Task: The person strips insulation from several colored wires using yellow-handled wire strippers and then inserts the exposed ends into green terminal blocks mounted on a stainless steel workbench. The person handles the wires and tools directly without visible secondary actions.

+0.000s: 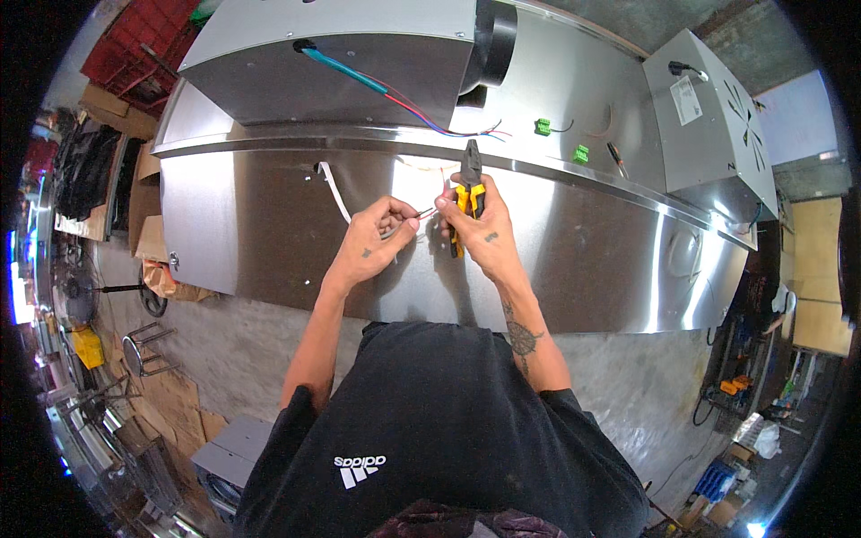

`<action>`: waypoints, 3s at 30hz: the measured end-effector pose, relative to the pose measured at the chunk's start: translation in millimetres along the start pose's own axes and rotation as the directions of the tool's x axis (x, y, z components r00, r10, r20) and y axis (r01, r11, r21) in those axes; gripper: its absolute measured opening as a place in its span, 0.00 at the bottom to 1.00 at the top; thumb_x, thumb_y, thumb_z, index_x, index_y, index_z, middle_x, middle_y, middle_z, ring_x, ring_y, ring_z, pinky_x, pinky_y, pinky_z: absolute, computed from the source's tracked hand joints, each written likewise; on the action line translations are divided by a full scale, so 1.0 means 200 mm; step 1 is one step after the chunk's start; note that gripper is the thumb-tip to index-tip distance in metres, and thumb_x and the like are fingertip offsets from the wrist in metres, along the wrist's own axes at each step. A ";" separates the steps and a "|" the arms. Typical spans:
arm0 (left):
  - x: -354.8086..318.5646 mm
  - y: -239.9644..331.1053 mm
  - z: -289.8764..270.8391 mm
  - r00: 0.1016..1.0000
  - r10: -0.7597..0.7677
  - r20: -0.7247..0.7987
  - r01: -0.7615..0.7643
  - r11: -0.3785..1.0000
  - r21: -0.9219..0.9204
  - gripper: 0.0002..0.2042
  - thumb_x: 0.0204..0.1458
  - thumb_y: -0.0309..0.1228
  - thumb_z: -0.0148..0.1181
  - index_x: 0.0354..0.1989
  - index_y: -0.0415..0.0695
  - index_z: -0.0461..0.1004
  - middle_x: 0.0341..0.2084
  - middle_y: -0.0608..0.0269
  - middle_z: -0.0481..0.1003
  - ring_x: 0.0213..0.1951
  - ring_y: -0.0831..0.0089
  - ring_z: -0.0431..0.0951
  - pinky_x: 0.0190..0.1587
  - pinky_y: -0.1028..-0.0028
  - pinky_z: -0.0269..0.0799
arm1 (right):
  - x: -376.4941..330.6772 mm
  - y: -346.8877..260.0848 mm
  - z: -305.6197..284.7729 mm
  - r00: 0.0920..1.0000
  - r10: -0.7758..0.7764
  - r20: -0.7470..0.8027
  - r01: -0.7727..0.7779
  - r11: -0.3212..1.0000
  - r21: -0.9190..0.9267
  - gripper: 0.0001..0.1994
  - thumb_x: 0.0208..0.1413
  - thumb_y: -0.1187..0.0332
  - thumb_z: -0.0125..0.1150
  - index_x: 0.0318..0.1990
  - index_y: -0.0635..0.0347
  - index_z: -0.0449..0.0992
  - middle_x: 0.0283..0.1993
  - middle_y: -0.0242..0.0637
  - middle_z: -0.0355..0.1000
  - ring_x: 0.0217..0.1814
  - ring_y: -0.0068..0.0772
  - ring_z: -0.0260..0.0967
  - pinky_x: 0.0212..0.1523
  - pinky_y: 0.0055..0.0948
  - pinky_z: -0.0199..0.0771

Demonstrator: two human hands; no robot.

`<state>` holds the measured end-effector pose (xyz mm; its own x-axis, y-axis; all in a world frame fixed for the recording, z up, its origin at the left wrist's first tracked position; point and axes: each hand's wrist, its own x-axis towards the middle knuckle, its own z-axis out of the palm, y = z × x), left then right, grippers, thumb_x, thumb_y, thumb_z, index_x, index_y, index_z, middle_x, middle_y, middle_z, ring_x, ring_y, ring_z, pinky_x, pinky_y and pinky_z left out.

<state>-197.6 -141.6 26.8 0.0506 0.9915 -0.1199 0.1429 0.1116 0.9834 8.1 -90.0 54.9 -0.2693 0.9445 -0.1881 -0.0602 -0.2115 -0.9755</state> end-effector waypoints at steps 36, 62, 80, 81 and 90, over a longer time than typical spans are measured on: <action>0.07 -0.04 0.13 0.914 0.159 -0.372 -0.118 0.985 0.129 0.13 0.64 0.33 0.67 0.47 0.34 0.82 0.31 0.61 0.80 0.30 0.82 0.74 0.33 0.74 0.72 | -0.38 0.21 0.04 0.946 0.325 0.020 -0.324 0.946 -0.030 0.19 0.75 0.56 0.57 0.54 0.66 0.73 0.38 0.39 0.78 0.33 0.25 0.77 0.37 0.27 0.79; 0.02 0.08 0.11 0.891 0.294 -0.347 -0.216 0.945 0.245 0.08 0.60 0.28 0.70 0.43 0.37 0.81 0.33 0.61 0.82 0.35 0.79 0.81 0.38 0.75 0.77 | -0.30 0.11 0.10 0.983 0.183 -0.010 -0.167 0.870 -0.465 0.23 0.76 0.51 0.53 0.42 0.69 0.75 0.31 0.40 0.79 0.33 0.26 0.77 0.34 0.30 0.77; 0.01 0.07 0.10 0.906 0.350 -0.239 -0.290 0.922 0.255 0.07 0.58 0.25 0.70 0.42 0.37 0.81 0.33 0.59 0.81 0.32 0.76 0.80 0.34 0.74 0.77 | -0.24 0.06 0.12 0.982 0.187 0.012 -0.167 0.903 -0.395 0.21 0.76 0.53 0.53 0.46 0.68 0.78 0.37 0.40 0.82 0.37 0.25 0.79 0.38 0.29 0.78; 0.01 0.06 0.10 0.913 0.343 -0.218 -0.282 0.921 0.268 0.08 0.59 0.25 0.69 0.44 0.36 0.81 0.35 0.59 0.81 0.34 0.76 0.81 0.36 0.74 0.78 | -0.24 0.06 0.12 0.982 0.190 0.001 -0.172 0.895 -0.412 0.21 0.76 0.53 0.53 0.45 0.68 0.78 0.36 0.40 0.82 0.36 0.25 0.79 0.37 0.29 0.78; 0.02 0.06 0.10 0.914 0.331 -0.235 -0.274 0.930 0.247 0.08 0.58 0.24 0.69 0.43 0.35 0.81 0.33 0.60 0.81 0.32 0.79 0.80 0.33 0.76 0.76 | -0.22 0.13 0.08 0.988 0.152 0.002 -0.128 0.839 -0.529 0.22 0.75 0.53 0.55 0.44 0.69 0.78 0.34 0.41 0.81 0.31 0.25 0.75 0.31 0.30 0.74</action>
<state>-175.6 -138.5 35.2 -0.1383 0.9588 0.2483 0.3634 -0.1840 0.9133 2.3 -141.9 40.8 -0.2772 0.9008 -0.3344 0.4926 -0.1656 -0.8543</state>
